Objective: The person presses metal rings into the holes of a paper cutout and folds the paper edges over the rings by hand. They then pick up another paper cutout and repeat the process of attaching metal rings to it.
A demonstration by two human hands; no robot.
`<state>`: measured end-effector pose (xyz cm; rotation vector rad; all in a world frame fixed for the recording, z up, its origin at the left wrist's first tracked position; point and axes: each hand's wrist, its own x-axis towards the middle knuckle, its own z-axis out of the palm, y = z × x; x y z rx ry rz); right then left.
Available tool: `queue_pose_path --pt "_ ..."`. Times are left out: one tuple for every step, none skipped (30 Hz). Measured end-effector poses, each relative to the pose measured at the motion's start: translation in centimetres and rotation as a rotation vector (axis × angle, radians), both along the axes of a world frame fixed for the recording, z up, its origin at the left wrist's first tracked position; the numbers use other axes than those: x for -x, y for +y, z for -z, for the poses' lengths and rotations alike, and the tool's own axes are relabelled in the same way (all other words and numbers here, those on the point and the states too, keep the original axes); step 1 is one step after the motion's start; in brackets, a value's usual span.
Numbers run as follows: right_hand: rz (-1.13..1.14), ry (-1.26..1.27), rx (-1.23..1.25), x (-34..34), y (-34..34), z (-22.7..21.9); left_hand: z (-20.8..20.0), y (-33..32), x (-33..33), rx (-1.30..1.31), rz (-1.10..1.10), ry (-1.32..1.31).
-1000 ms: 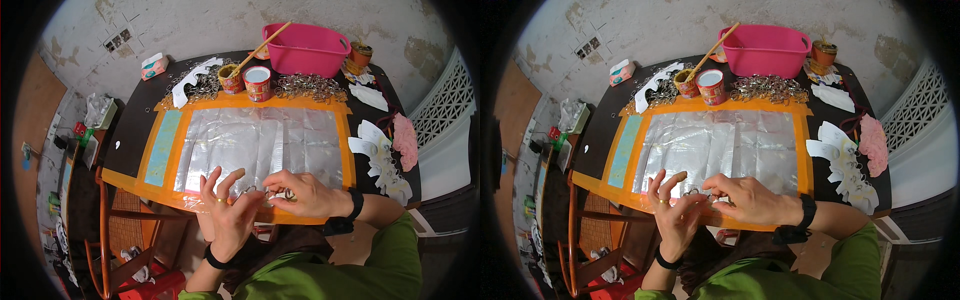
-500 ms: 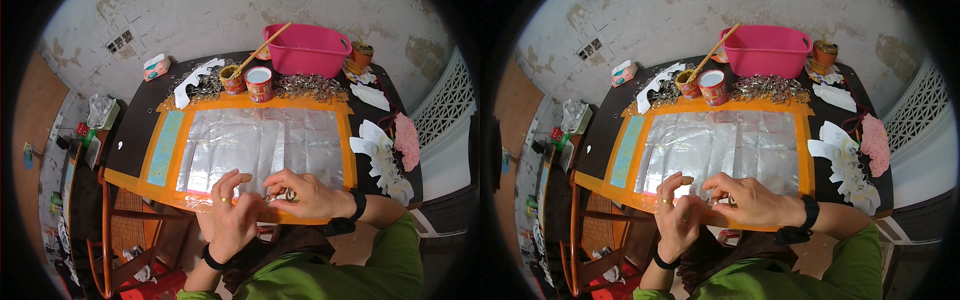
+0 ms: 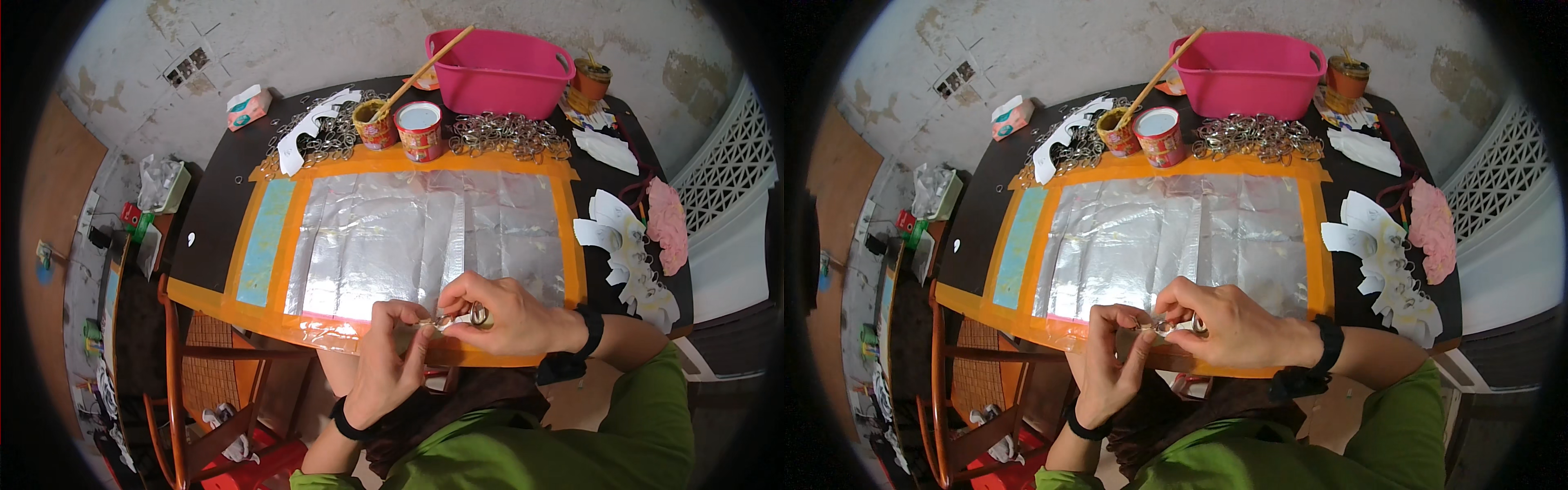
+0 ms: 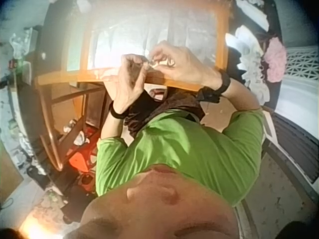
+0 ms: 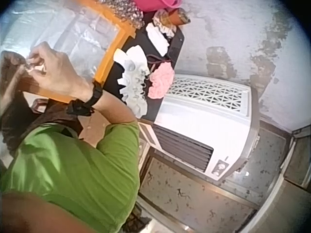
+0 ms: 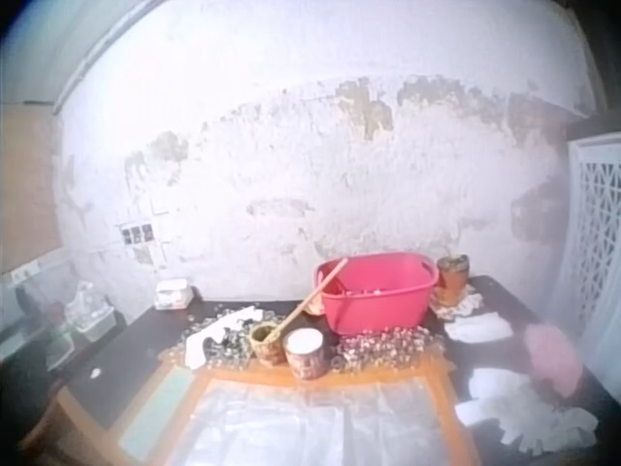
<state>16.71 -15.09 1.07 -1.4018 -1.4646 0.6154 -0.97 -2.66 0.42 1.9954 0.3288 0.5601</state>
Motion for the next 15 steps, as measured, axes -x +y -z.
queue_pose_path --pt "0.001 0.015 0.009 0.0 0.0 -0.1 0.2 -0.1 0.0 0.101 -0.024 -0.016" --pt "0.002 0.03 0.019 0.0 -0.1 -0.2 0.1 -0.2 0.1 0.101 -0.02 -0.017" --pt "0.002 0.033 0.02 0.0 0.0 -0.2 0.0 -0.2 0.3 0.195 0.007 -0.005" --pt "-0.019 0.071 0.04 -0.1 0.1 -0.4 -0.1 -0.2 0.5 0.289 0.036 0.006" --pt "-0.038 0.107 0.059 -0.2 0.1 -0.5 0.1 -0.3 0.4 0.289 0.038 0.007" --pt "-0.032 0.107 0.06 -0.4 0.1 -0.5 0.5 -0.4 0.2 0.381 0.076 -0.026" --pt "-0.037 0.111 0.087 -0.5 -0.1 -0.5 0.7 -0.5 0.1 0.472 0.117 -0.059" --pt "-0.039 0.115 0.114 -0.7 -0.3 -0.6 0.8 -0.6 0.2 0.474 0.13 -0.06" --pt "-0.016 0.111 0.119 -0.8 -0.2 -0.1 1.1 -0.6 0.2 0.563 0.091 -0.042" --pt "-0.042 0.154 0.131 -0.8 -0.1 0.2 1.3 -0.9 -0.1 0.653 0.068 -0.026" --pt "-0.064 0.198 0.142 -1.0 0.1 0.5 1.1 -1.1 -0.2 0.562 0.049 -0.07" --pt "-0.022 0.185 0.147 -1.2 0.2 0.6 1.2 -1.1 0.0 0.509 0.027 -0.074" --pt "-0.088 0.211 0.136 -1.3 0.6 0.6 1.4 -1.0 0.3 0.48 0.004 -0.07" --pt "-0.156 0.238 0.125 -1.6 0.8 0.7 1.5 -0.9 0.3 0.449 -0.021 -0.067" --pt "-0.131 0.234 0.122 -1.7 1.0 0.8 1.4 -0.6 0.1 0.45 0.005 -0.067"
